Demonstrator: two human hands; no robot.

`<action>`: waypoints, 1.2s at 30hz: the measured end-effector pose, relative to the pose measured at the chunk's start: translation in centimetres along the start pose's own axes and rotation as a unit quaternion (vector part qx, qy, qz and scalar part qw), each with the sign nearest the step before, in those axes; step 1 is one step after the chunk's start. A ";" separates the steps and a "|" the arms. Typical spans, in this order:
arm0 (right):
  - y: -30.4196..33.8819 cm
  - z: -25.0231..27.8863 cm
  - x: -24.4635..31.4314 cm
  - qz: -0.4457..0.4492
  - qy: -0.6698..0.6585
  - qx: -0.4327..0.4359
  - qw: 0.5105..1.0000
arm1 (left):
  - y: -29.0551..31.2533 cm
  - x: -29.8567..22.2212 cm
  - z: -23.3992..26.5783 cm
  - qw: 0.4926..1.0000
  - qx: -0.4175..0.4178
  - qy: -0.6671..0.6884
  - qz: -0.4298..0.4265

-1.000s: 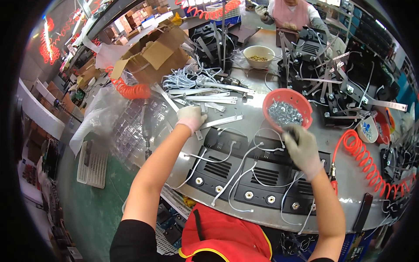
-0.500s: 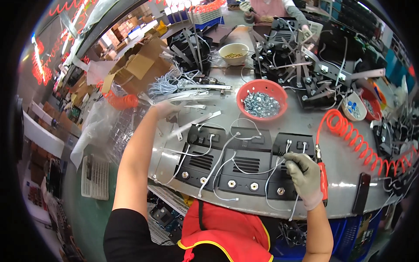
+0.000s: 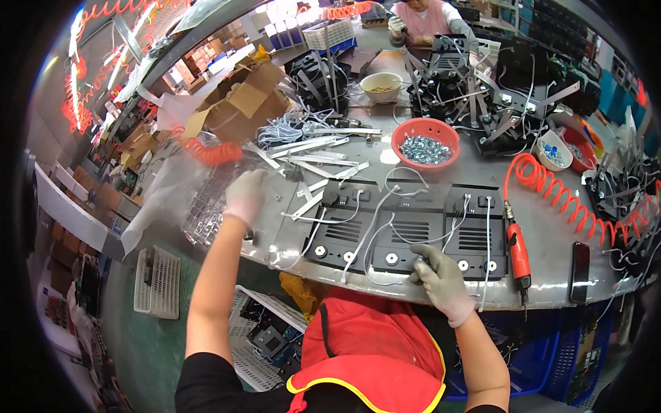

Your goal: The person assembles electronic components by mounting metal plates onto plastic casings and securing them with screws using an electric screwdriver.

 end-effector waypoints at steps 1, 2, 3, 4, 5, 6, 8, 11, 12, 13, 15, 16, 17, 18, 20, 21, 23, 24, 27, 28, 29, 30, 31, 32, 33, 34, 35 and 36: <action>0.1 -0.8 0.0 0.009 -0.001 0.006 1.000 | 2.2 -0.7 0.9 0.992 -0.093 0.084 -0.026; 0.0 -1.5 -0.4 0.027 -0.047 0.003 0.999 | 4.2 -1.4 0.5 0.978 -0.068 0.194 -0.026; -0.2 -2.5 -0.6 0.025 -0.047 -0.002 0.999 | 6.5 -2.4 0.0 0.953 -0.040 0.301 -0.025; -0.4 -3.3 -0.4 0.074 -0.045 -0.016 0.996 | 8.9 -4.4 0.6 0.939 -0.027 0.342 -0.029; -0.4 -4.2 0.0 0.121 -0.041 -0.026 0.991 | 11.5 -6.4 1.4 0.924 -0.015 0.382 -0.028; -0.3 -4.9 0.5 0.132 0.016 -0.035 0.990 | 13.6 -7.8 1.2 0.906 -0.022 0.421 -0.025; -0.3 -6.0 0.8 0.170 0.069 -0.041 0.982 | 16.8 -10.1 1.1 0.865 0.006 0.501 0.012; 0.9 -7.1 1.3 0.293 0.205 -0.100 0.929 | 20.0 -12.2 1.6 0.861 0.022 0.508 0.016; 1.4 -7.3 1.8 0.328 0.217 -0.116 0.912 | 20.6 -12.8 1.5 0.854 0.010 0.520 -0.004; 1.9 -7.3 1.5 0.324 0.222 -0.120 0.912 | 21.2 -13.3 1.4 0.856 0.018 0.517 -0.017; 2.2 -7.1 -0.2 0.257 0.192 -0.098 0.942 | 22.0 -14.1 1.3 0.829 0.039 0.556 -0.037; 2.5 -6.9 -1.2 0.225 0.138 -0.088 0.961 | 22.5 -14.5 1.4 0.826 0.047 0.560 -0.044; 3.0 -6.6 -1.5 0.223 0.141 -0.095 0.960 | 22.9 -15.0 1.6 0.823 0.055 0.564 -0.051; 3.5 -6.4 -1.5 0.246 0.152 -0.104 0.952 | 23.4 -15.5 1.8 0.811 0.057 0.577 -0.076; 4.5 -6.1 -1.3 0.197 0.075 -0.111 0.971 | 24.0 -16.3 2.7 0.787 0.144 0.596 -0.070; 4.7 -5.8 -1.5 0.195 0.076 -0.120 0.970 | 24.0 -16.7 3.4 0.775 0.175 0.603 -0.078; 4.9 -4.8 -2.5 0.113 -0.018 -0.180 0.977 | 24.2 -17.5 4.2 0.762 0.221 0.579 -0.188; 5.1 -4.4 -2.2 0.108 -0.019 -0.165 0.980 | 24.0 -17.9 4.0 0.681 0.322 0.616 -0.231; 5.8 -3.3 -2.8 0.071 0.014 -0.039 0.997 | 22.0 -17.8 2.6 0.724 0.345 0.531 -0.273; 6.3 -3.5 -2.1 0.019 -0.026 -0.003 0.999 | 20.9 -17.4 1.7 0.796 0.224 0.514 -0.229; 6.7 -3.7 -1.0 -0.006 -0.001 0.030 1.000 | 20.2 -17.4 1.0 0.787 0.193 0.573 -0.122; 6.7 -3.9 -0.9 0.031 0.032 0.030 0.999 | 19.5 -18.0 0.3 0.737 0.216 0.631 -0.109; 6.7 -4.1 -1.0 0.068 0.065 0.029 0.995 | 18.9 -18.6 -0.6 0.683 0.240 0.683 -0.095; 6.5 -4.1 -1.1 0.092 0.116 0.019 0.989 | 18.6 -19.2 -2.4 0.623 0.328 0.703 -0.093; 6.4 -4.3 -1.2 0.098 0.095 -0.008 0.991 | 18.4 -19.5 -3.1 0.668 0.322 0.661 -0.111; 6.1 -4.2 -1.2 0.108 0.128 -0.038 0.985 | 18.2 -19.9 -3.1 0.638 0.318 0.695 -0.092; 5.8 -4.0 -1.1 0.117 0.161 -0.067 0.978 | 18.1 -20.4 -2.9 0.606 0.313 0.728 -0.071; 5.4 -3.6 -1.4 0.111 0.159 -0.076 0.978 | 18.0 -21.2 -3.0 0.534 0.325 0.780 -0.036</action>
Point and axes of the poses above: each hand's wrist, its own y-axis away from the middle knuckle, its own z-axis out of the back of the hand, x = y × z, the point moved 3 cm from there along -y, towards the middle knuckle, and after that the axes turned 3 degrees about x, right-handed, at the moved point
